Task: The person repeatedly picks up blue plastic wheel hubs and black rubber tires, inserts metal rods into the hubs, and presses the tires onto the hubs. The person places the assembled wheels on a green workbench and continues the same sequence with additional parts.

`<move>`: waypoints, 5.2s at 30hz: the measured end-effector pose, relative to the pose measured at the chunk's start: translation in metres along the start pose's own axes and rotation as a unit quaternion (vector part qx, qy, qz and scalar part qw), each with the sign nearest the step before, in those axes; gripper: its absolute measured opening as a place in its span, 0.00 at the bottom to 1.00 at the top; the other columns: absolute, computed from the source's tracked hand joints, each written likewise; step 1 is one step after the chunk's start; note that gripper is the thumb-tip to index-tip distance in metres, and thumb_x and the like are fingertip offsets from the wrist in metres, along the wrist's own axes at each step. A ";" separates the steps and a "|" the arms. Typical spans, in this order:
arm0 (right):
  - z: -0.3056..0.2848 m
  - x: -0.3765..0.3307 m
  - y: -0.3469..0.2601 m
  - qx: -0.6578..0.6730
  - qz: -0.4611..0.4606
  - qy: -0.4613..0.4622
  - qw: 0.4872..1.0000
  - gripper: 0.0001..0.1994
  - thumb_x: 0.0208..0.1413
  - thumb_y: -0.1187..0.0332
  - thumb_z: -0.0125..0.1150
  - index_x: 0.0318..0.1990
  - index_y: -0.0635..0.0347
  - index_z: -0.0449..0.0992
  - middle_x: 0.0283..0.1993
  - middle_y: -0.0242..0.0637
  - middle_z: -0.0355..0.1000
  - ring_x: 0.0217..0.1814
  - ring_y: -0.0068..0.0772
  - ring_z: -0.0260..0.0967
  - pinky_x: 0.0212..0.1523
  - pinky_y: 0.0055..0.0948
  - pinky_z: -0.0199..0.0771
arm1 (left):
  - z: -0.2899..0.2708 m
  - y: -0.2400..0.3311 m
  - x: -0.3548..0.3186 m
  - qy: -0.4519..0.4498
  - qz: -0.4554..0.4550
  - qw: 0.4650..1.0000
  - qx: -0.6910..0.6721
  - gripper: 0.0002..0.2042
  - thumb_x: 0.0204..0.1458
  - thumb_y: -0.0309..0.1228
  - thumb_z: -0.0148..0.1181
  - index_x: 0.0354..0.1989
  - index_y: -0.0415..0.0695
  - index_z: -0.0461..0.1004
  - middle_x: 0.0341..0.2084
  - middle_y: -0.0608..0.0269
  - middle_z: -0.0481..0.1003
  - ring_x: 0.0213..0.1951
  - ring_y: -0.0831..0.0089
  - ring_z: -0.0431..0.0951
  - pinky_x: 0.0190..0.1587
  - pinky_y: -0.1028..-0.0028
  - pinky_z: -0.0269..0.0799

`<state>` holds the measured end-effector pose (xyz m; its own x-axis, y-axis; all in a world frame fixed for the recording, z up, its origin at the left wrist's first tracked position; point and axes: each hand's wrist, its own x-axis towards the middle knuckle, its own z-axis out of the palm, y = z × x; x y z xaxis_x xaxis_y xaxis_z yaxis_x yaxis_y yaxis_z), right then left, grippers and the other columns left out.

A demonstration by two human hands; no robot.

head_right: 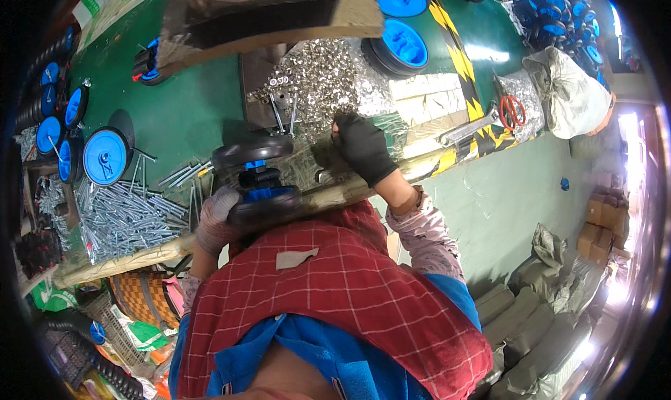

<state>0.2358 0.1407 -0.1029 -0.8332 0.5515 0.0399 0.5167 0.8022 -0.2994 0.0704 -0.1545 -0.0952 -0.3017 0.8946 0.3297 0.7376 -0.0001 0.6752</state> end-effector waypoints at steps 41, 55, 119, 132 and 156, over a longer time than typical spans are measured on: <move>-0.015 0.035 -0.036 0.432 -0.074 -0.028 0.898 0.25 0.63 0.52 0.56 0.56 0.67 0.70 0.45 0.50 0.77 0.46 0.38 0.76 0.47 0.33 0.74 | -0.031 0.035 0.085 0.002 -0.142 0.981 -0.133 0.31 0.45 0.36 0.74 0.53 0.35 0.66 0.41 0.47 0.77 0.44 0.60 0.78 0.49 0.65 0.73; 0.039 0.074 -0.026 0.707 0.077 0.037 0.702 0.17 0.65 0.67 0.50 0.57 0.63 0.72 0.52 0.37 0.75 0.51 0.25 0.71 0.51 0.26 0.72 | -0.043 0.020 0.195 -0.008 -0.308 0.901 -0.307 0.33 0.56 0.48 0.62 0.61 0.32 0.65 0.50 0.53 0.75 0.52 0.71 0.74 0.56 0.71 0.68; -0.056 0.014 -0.030 0.364 -0.201 -0.003 0.909 0.18 0.55 0.58 0.67 0.47 0.61 0.74 0.35 0.46 0.78 0.37 0.47 0.79 0.37 0.36 0.77 | 0.000 0.038 0.041 -0.059 -0.077 0.959 -0.267 0.26 0.31 0.33 0.82 0.37 0.45 0.71 0.29 0.61 0.75 0.30 0.66 0.77 0.35 0.68 0.74; -0.005 0.086 0.006 0.126 -0.050 0.135 0.982 0.07 0.52 0.68 0.63 0.37 0.58 0.76 0.34 0.44 0.75 0.35 0.49 0.74 0.36 0.40 0.73 | 0.001 0.003 0.019 -0.022 -0.030 0.989 -0.142 0.25 0.31 0.35 0.80 0.36 0.47 0.71 0.30 0.57 0.75 0.31 0.56 0.77 0.34 0.64 0.74; -0.013 0.070 -0.043 0.273 -0.078 0.121 0.951 0.07 0.53 0.73 0.66 0.40 0.62 0.82 0.36 0.41 0.80 0.34 0.27 0.78 0.36 0.24 0.75 | -0.003 0.016 0.022 -0.030 -0.057 0.992 -0.112 0.23 0.33 0.34 0.79 0.35 0.44 0.71 0.27 0.55 0.74 0.31 0.55 0.77 0.35 0.63 0.73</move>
<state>0.1577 0.1482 -0.0744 -0.7879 0.5246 0.3226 0.1559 0.6766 -0.7196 0.0741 -0.1360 -0.0752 -0.3339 0.9197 0.2064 0.5456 0.0101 0.8380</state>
